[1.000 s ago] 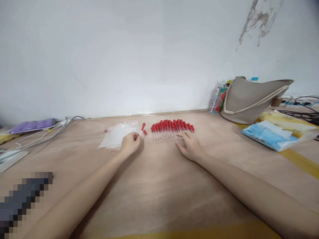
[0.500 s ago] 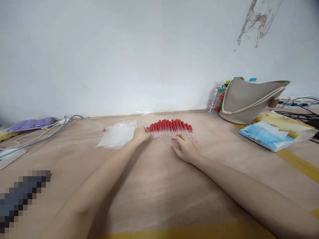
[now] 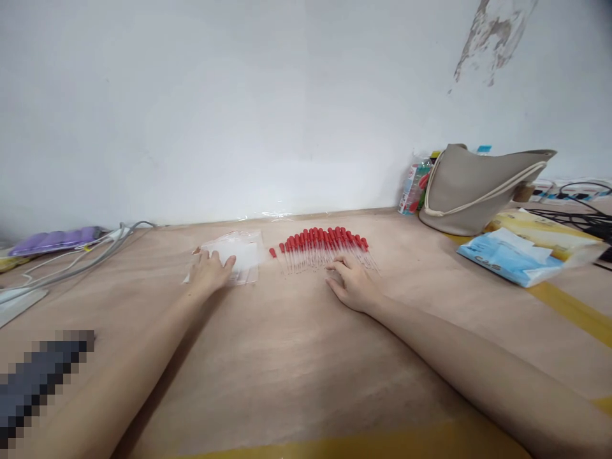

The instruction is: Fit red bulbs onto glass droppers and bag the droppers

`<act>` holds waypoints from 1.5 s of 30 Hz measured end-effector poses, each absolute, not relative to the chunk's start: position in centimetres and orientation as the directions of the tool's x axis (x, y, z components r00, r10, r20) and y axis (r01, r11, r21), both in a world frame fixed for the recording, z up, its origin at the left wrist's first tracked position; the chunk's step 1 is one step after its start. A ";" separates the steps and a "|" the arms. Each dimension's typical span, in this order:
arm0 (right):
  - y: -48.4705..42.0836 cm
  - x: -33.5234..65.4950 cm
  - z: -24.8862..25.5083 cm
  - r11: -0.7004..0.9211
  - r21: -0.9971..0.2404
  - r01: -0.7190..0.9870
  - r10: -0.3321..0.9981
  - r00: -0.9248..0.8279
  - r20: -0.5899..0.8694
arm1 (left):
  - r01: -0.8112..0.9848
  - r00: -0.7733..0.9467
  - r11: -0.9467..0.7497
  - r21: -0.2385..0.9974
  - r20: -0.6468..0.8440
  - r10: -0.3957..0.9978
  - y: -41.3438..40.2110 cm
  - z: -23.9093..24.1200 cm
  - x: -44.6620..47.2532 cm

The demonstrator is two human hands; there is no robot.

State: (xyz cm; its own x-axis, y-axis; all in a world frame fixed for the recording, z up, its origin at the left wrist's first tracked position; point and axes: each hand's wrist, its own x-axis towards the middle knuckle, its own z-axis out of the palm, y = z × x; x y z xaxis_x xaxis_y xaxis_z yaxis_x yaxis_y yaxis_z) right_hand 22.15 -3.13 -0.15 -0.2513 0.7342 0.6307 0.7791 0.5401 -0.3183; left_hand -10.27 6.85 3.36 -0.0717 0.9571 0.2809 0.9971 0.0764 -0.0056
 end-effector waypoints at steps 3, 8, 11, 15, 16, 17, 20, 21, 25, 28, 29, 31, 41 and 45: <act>-3.2 22.2 -0.1 0.535 -0.330 0.778 0.747 -0.253 0.615 | 0.999 -0.034 0.036 -0.009 0.196 0.980 6.8 2.3 -10.5; -3.4 22.1 0.1 0.530 -0.338 0.778 0.759 -0.258 0.597 | 0.999 0.034 -0.036 0.003 0.202 0.979 6.5 1.8 -10.1; -3.4 22.1 0.1 0.525 -0.341 0.780 0.768 -0.261 0.585 | 0.999 0.021 -0.027 0.028 0.211 0.977 6.5 2.2 -10.3; -3.5 22.1 0.1 0.517 -0.347 0.783 0.770 -0.249 0.587 | 0.996 -0.008 -0.018 0.092 0.280 0.960 6.0 3.6 -10.2; -3.5 22.0 0.1 0.515 -0.347 0.784 0.766 -0.239 0.597 | 0.992 0.000 -0.042 0.119 0.330 0.944 5.6 4.1 -9.9; -3.5 22.0 0.2 0.513 -0.352 0.783 0.759 -0.222 0.613 | 0.984 0.030 -0.095 0.148 0.394 0.919 5.2 4.5 -9.4; -3.3 22.2 0.5 0.495 -0.400 0.771 0.722 -0.109 0.683 | 0.883 0.304 -0.443 0.157 0.526 0.794 3.0 5.2 -6.9; -3.3 22.4 0.6 0.489 -0.424 0.763 0.703 -0.057 0.708 | 0.777 0.473 -0.616 0.132 0.525 0.708 2.1 5.2 -5.7; -3.5 23.1 1.1 0.423 -0.543 0.725 0.700 0.119 0.705 | 0.462 0.807 -0.882 0.089 0.369 0.460 -2.3 3.9 -1.3; -4.1 23.1 1.6 0.344 -0.610 0.713 0.852 0.035 0.522 | 0.472 0.816 -0.871 0.133 0.307 0.489 -4.8 2.6 0.6; -4.4 22.9 1.7 0.328 -0.621 0.712 0.889 -0.011 0.457 | 0.489 0.806 -0.859 0.152 0.296 0.512 -5.3 2.4 0.9; -4.8 22.5 2.1 0.294 -0.636 0.713 0.928 -0.052 0.370 | 0.521 0.783 -0.832 0.190 0.282 0.555 -5.8 2.3 1.0; -3.6 23.2 3.0 0.068 -0.548 0.834 0.995 -0.100 -0.029 | 0.452 0.717 -0.746 0.490 0.298 0.630 -5.7 3.7 0.3; -3.2 23.1 2.8 0.152 -0.547 0.823 0.987 -0.154 0.042 | 0.455 0.633 -0.766 0.454 0.440 0.636 -4.4 3.1 0.5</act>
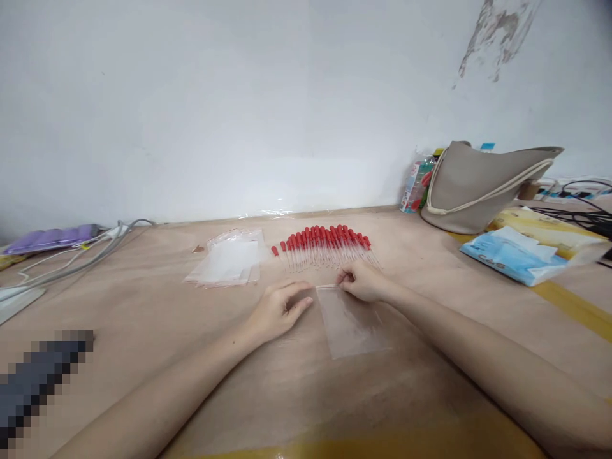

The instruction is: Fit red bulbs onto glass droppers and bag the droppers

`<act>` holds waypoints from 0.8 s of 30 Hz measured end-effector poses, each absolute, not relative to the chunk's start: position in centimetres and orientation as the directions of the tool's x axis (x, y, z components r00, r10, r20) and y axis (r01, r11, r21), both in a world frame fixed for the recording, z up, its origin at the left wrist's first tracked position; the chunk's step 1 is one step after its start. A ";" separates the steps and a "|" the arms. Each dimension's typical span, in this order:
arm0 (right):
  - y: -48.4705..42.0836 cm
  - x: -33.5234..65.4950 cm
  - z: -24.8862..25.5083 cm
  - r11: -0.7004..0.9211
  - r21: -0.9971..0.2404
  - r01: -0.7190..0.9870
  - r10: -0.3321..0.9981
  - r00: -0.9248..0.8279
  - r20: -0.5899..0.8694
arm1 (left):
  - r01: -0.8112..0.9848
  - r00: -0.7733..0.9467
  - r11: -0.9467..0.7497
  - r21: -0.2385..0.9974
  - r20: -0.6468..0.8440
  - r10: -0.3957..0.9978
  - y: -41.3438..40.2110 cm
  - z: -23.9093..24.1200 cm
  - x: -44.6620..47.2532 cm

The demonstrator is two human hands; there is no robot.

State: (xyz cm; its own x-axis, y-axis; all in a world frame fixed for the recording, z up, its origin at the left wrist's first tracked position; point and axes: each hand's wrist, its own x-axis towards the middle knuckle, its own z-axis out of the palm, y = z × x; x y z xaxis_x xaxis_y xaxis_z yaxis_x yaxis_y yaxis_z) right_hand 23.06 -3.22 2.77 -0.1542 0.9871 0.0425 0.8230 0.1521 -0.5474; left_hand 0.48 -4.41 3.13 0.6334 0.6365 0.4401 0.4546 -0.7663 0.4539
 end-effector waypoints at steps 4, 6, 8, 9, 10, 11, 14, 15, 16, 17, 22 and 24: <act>-3.0 21.8 2.1 0.338 -0.653 0.678 0.939 -0.286 0.189 | 0.410 0.661 -0.814 0.411 0.481 0.576 -3.4 2.6 1.2; -3.1 21.4 2.0 0.408 -0.669 0.621 0.913 -0.285 0.293 | 0.431 0.663 -0.797 0.424 0.450 0.598 -3.2 2.3 1.6; -3.4 21.2 2.1 0.439 -0.591 0.677 0.883 -0.203 0.423 | 0.482 0.632 -0.745 0.460 0.406 0.660 -3.0 2.1 1.8; -3.7 21.1 2.2 0.435 -0.535 0.725 0.862 -0.163 0.480 | 0.507 0.600 -0.711 0.486 0.393 0.697 -3.0 1.9 1.8; -4.1 21.1 2.4 0.421 -0.484 0.767 0.845 -0.138 0.517 | 0.526 0.558 -0.675 0.517 0.389 0.733 -2.9 1.8 1.7; -4.4 21.1 2.5 0.404 -0.447 0.798 0.840 -0.130 0.527 | 0.534 0.509 -0.637 0.555 0.390 0.767 -2.9 1.7 1.6; -5.3 20.9 2.5 0.372 -0.425 0.825 0.888 -0.182 0.423 | 0.494 0.368 -0.486 0.721 0.334 0.868 -2.8 1.4 1.2; -5.4 20.9 2.4 0.373 -0.432 0.821 0.902 -0.213 0.376 | 0.466 0.343 -0.421 0.778 0.279 0.897 -2.8 1.4 1.1; -5.5 20.8 2.2 0.379 -0.442 0.813 0.911 -0.245 0.331 | 0.437 0.330 -0.349 0.829 0.213 0.920 -2.8 1.4 1.0; -5.4 20.8 2.0 0.386 -0.457 0.802 0.917 -0.277 0.288 | 0.411 0.325 -0.277 0.868 0.144 0.935 -2.8 1.5 0.9; -4.7 21.5 1.6 0.433 -0.551 0.714 0.898 -0.396 0.193 | 0.339 0.308 -0.031 0.940 -0.080 0.948 -2.4 2.5 0.8; -4.5 21.8 1.6 0.456 -0.574 0.680 0.884 -0.422 0.203 | 0.358 0.321 -0.032 0.933 -0.091 0.943 -2.0 2.6 0.7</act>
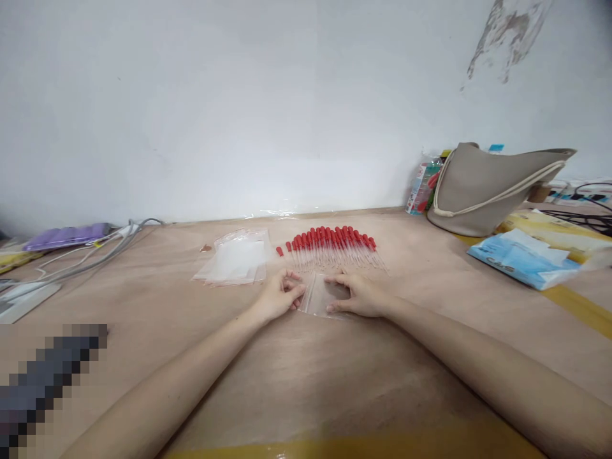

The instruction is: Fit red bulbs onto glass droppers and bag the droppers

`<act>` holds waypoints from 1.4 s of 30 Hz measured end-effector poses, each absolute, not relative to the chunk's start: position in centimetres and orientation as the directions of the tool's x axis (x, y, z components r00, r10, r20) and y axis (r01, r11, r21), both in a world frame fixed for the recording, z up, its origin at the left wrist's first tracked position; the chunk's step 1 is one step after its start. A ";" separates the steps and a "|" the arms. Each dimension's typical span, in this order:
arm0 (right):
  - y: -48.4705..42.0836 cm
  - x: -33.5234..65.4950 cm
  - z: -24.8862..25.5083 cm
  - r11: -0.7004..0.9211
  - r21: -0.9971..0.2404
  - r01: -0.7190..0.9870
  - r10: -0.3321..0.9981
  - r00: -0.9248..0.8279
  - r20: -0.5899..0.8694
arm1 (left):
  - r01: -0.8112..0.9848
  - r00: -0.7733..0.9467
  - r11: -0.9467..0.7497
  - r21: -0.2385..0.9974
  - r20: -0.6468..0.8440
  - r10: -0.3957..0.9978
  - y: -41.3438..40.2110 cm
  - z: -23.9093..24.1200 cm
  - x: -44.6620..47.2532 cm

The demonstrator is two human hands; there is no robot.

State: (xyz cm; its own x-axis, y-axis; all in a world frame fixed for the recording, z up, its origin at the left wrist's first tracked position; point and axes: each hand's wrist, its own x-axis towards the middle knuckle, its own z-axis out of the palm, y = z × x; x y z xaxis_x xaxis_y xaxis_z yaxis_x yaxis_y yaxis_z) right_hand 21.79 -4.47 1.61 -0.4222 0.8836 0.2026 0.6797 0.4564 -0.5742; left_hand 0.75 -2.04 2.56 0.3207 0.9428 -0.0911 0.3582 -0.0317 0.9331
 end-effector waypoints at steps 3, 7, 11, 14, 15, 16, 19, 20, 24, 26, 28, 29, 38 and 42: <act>-4.3 22.1 1.5 0.475 -0.600 0.643 0.869 -0.449 0.206 | 0.417 0.361 -0.188 0.889 0.028 0.932 -1.5 2.0 0.4; -4.2 22.2 1.2 0.494 -0.626 0.603 0.852 -0.477 0.213 | 0.487 0.439 -0.415 0.769 0.195 0.877 -1.3 1.1 0.0; -4.2 22.1 1.2 0.488 -0.643 0.590 0.854 -0.474 0.214 | 0.546 0.457 -0.455 0.703 0.205 0.865 -1.4 0.9 0.0; -4.1 22.2 1.1 0.488 -0.646 0.587 0.855 -0.471 0.218 | 0.530 0.451 -0.470 0.705 0.235 0.861 -1.5 1.1 0.0; -4.1 22.2 1.0 0.490 -0.645 0.586 0.854 -0.472 0.219 | 0.526 0.449 -0.473 0.707 0.242 0.860 -1.5 1.1 0.0; -4.1 22.2 1.0 0.492 -0.644 0.585 0.852 -0.474 0.221 | 0.525 0.446 -0.473 0.707 0.244 0.861 -1.5 1.2 0.1; -4.0 22.3 0.8 0.509 -0.637 0.579 0.842 -0.488 0.230 | 0.528 0.430 -0.458 0.715 0.240 0.870 -1.5 1.3 0.1; -4.0 22.3 0.8 0.512 -0.634 0.579 0.841 -0.490 0.231 | 0.525 0.426 -0.454 0.720 0.240 0.872 -1.6 1.3 0.1; -4.0 22.3 1.0 0.504 -0.635 0.586 0.846 -0.484 0.224 | 0.501 0.427 -0.454 0.736 0.246 0.870 -1.6 1.3 0.0; -4.0 22.3 1.1 0.500 -0.635 0.589 0.848 -0.483 0.219 | 0.492 0.438 -0.455 0.742 0.241 0.866 -1.6 1.2 -0.1; -4.0 22.3 1.1 0.499 -0.633 0.592 0.848 -0.484 0.216 | 0.486 0.449 -0.464 0.740 0.244 0.860 -1.6 1.1 -0.1; -4.0 22.3 1.0 0.500 -0.632 0.592 0.848 -0.485 0.216 | 0.488 0.451 -0.472 0.734 0.251 0.857 -1.6 1.0 -0.2; -3.9 22.4 0.9 0.525 -0.621 0.582 0.834 -0.498 0.238 | 0.598 0.527 -0.569 0.565 0.259 0.810 -1.8 1.5 -0.4; -3.9 22.7 1.1 0.568 -0.611 0.552 0.799 -0.548 0.249 | 0.417 0.758 -0.819 0.394 0.347 0.553 -1.5 2.6 -1.3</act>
State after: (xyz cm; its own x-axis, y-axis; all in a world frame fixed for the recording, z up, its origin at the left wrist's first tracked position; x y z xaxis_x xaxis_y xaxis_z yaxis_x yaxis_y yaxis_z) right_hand 22.68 -3.93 1.13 -0.5477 0.7989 0.2486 0.5516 0.5681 -0.6107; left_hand -1.26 -1.50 2.59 0.7578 0.5528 0.3467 0.4174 -0.8190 0.3937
